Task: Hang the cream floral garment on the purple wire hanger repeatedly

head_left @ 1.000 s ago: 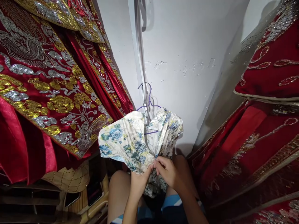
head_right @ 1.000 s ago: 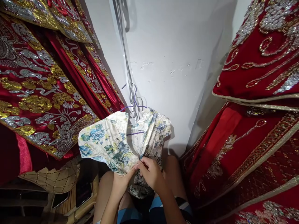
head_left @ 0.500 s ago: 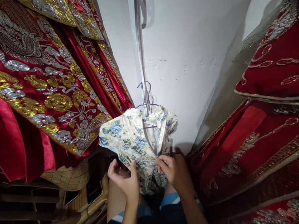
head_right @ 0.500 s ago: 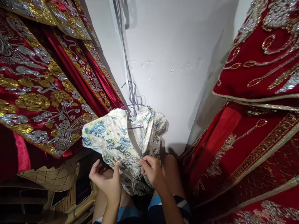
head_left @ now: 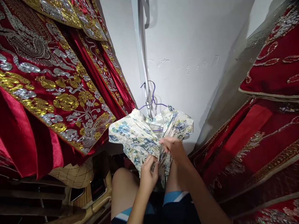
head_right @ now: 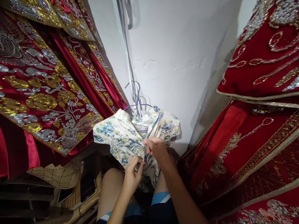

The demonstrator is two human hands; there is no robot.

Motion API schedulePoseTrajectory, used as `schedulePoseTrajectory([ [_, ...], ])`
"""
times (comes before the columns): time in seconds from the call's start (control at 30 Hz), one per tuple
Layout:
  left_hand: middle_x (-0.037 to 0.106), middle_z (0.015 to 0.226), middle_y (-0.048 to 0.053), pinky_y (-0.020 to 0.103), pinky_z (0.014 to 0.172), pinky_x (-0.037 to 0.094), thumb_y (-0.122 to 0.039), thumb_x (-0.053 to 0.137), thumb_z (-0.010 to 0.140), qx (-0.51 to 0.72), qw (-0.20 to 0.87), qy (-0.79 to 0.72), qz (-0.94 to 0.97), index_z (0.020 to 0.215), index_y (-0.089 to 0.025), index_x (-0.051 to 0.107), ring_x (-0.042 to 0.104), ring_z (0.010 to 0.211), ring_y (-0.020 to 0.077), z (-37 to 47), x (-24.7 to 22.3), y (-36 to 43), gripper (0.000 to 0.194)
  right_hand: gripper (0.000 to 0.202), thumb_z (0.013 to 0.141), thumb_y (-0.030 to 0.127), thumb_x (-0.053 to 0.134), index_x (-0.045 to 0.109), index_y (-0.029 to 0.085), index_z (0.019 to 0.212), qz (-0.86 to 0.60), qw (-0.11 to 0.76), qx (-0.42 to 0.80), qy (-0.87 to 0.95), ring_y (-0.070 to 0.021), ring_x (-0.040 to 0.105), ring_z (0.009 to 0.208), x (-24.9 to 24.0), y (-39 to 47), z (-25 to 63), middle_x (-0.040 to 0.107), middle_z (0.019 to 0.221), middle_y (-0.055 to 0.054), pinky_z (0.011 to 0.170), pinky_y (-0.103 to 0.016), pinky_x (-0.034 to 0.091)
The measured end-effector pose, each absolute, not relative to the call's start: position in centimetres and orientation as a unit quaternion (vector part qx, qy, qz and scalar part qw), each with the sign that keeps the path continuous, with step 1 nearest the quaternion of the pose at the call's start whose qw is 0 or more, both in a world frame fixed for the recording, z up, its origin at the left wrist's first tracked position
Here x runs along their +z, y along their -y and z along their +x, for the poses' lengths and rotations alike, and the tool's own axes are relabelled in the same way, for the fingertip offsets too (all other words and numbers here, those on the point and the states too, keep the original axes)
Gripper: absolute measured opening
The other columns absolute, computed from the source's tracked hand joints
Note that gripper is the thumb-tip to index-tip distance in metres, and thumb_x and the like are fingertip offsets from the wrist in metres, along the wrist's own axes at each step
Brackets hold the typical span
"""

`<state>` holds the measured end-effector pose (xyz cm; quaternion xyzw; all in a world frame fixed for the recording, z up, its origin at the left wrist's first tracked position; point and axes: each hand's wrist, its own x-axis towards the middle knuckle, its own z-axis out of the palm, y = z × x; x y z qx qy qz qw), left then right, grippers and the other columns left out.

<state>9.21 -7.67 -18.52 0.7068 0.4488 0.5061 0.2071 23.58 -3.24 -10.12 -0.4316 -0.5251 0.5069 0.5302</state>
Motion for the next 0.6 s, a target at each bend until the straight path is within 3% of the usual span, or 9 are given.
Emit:
schedulePoseTrajectory([
  [0.17,0.053,0.078,0.004,0.028,0.068,0.040,-0.016,0.044,0.093,0.417,0.164,-0.487,0.750,0.076,-0.021,0.047,0.053,0.075,0.0199,8.5,-17.8,7.1,0.018,0.035,0.070,0.047,0.078,0.069,0.013,0.072,-0.332,0.602,0.553,0.471,-0.0054,0.032,0.040,-3.8,-0.7,23.0,0.048,0.046,0.006,0.038,-0.021,0.021],
  [0.37,0.056,0.075,0.003,0.028,0.063,0.037,-0.006,0.047,0.082,0.306,0.157,-0.557,0.756,0.076,-0.020,0.050,0.053,0.069,0.0192,7.9,-16.1,6.4,0.016,0.033,0.074,0.045,0.074,0.069,0.013,0.075,-0.312,0.622,0.517,0.498,-0.0059,0.037,0.042,-0.9,-0.4,21.9,0.051,0.048,0.005,0.039,-0.019,0.025],
  [0.47,0.063,0.084,0.003,0.029,0.070,0.044,-0.016,0.054,0.089,0.392,0.179,-0.516,0.741,0.096,-0.020,0.060,0.060,0.077,0.0190,7.5,-11.9,5.7,0.010,0.031,0.076,0.046,0.072,0.067,0.015,0.076,-0.301,0.615,0.509,0.521,-0.0071,0.040,0.041,-1.3,0.2,21.9,0.052,0.047,0.005,0.039,-0.020,0.028],
  [0.53,0.067,0.093,0.005,0.031,0.081,0.048,-0.022,0.054,0.094,0.517,0.143,-0.447,0.716,0.118,-0.020,0.059,0.063,0.086,0.0184,7.3,-8.1,4.8,0.024,0.030,0.078,0.045,0.071,0.065,0.016,0.074,-0.301,0.609,0.505,0.532,-0.0073,0.040,0.040,-1.5,0.4,22.1,0.052,0.045,0.005,0.039,-0.020,0.028],
  [0.6,0.067,0.092,0.003,0.030,0.080,0.048,-0.023,0.055,0.096,0.577,0.082,-0.408,0.702,0.130,-0.021,0.056,0.062,0.081,0.0163,7.2,-4.4,3.5,0.034,0.028,0.079,0.043,0.070,0.065,0.016,0.073,-0.304,0.600,0.498,0.547,-0.0076,0.040,0.039,-1.3,0.4,22.2,0.052,0.044,0.004,0.040,-0.021,0.028],
])
